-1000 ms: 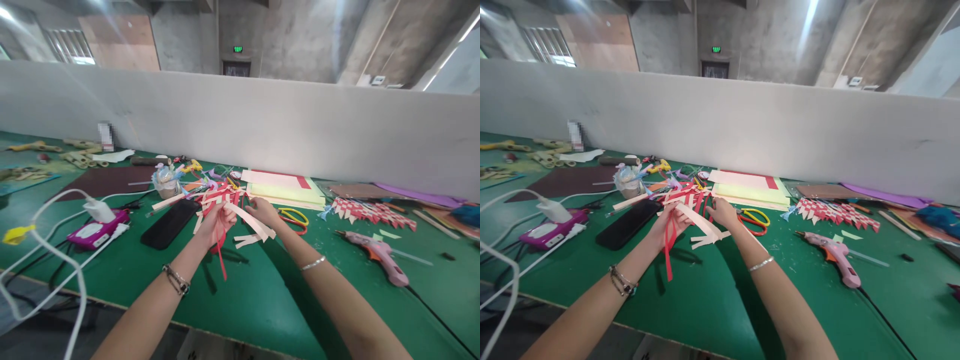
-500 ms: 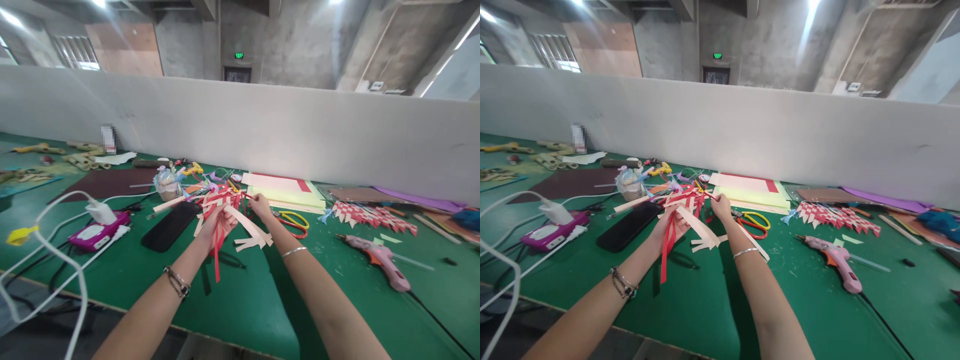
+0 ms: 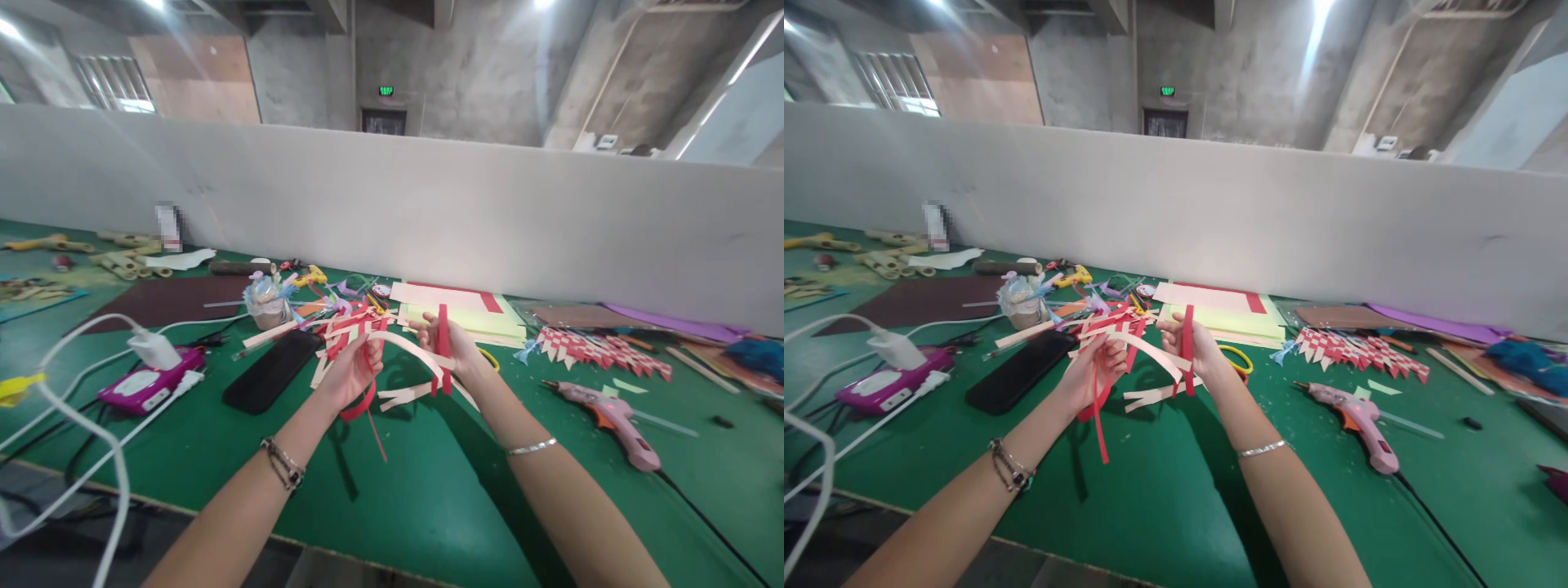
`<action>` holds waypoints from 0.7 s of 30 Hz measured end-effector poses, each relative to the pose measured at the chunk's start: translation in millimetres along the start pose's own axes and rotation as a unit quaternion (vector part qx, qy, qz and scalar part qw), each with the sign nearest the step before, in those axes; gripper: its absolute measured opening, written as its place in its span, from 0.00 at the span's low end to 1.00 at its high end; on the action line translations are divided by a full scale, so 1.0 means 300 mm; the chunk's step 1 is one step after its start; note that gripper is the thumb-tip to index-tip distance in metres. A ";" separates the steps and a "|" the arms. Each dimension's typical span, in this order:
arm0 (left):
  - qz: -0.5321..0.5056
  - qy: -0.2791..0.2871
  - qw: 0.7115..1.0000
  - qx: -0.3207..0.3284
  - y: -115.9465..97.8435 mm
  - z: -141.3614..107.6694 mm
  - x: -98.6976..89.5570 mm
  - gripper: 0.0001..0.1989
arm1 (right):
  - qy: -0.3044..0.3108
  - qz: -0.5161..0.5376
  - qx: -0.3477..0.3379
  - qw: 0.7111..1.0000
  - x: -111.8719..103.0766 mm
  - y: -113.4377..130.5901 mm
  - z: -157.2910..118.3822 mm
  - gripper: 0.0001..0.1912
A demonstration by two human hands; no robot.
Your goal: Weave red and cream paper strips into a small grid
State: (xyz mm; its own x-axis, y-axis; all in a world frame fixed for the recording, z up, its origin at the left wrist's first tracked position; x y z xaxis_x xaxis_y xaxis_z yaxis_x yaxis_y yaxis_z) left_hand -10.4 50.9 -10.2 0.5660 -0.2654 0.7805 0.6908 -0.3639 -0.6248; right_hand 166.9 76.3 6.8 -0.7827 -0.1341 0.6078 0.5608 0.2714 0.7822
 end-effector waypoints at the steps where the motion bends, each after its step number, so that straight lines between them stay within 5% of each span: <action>1: 0.007 -0.004 1.000 -0.002 0.001 -0.001 0.001 0.13 | 0.004 -0.001 0.008 1.000 -0.001 0.004 -0.015 0.03; 7: 0.053 -0.012 0.999 0.000 0.009 -0.006 0.004 0.12 | -0.002 -0.028 0.038 0.999 -0.042 0.007 -0.093 0.01; 14: 0.093 -0.011 0.996 -0.004 0.019 -0.012 0.013 0.09 | -0.013 -0.066 0.043 0.997 -0.078 -0.032 -0.214 0.14; 21: 0.146 -0.041 0.988 -0.007 0.045 0.001 0.002 0.07 | -0.027 -0.201 0.019 0.979 -0.062 -0.102 -0.308 0.16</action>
State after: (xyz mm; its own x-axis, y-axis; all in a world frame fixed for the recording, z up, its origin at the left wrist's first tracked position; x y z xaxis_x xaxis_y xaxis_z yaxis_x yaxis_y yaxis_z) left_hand -0.5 46.0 -18.2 0.7751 -0.2871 0.5629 0.4872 -0.2956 -0.8217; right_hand 189.3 -17.7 -15.7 -0.9515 -0.1878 0.2438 0.1955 0.2429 0.9501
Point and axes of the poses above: each hand's wrist, its own z-axis towards the middle knuckle, its own x-axis out of the palm, y = z × x, the point moved 2 cm from there along z, towards the middle knuckle, and after that the axes turned 1 degree about -x, right-handed, at the moved point
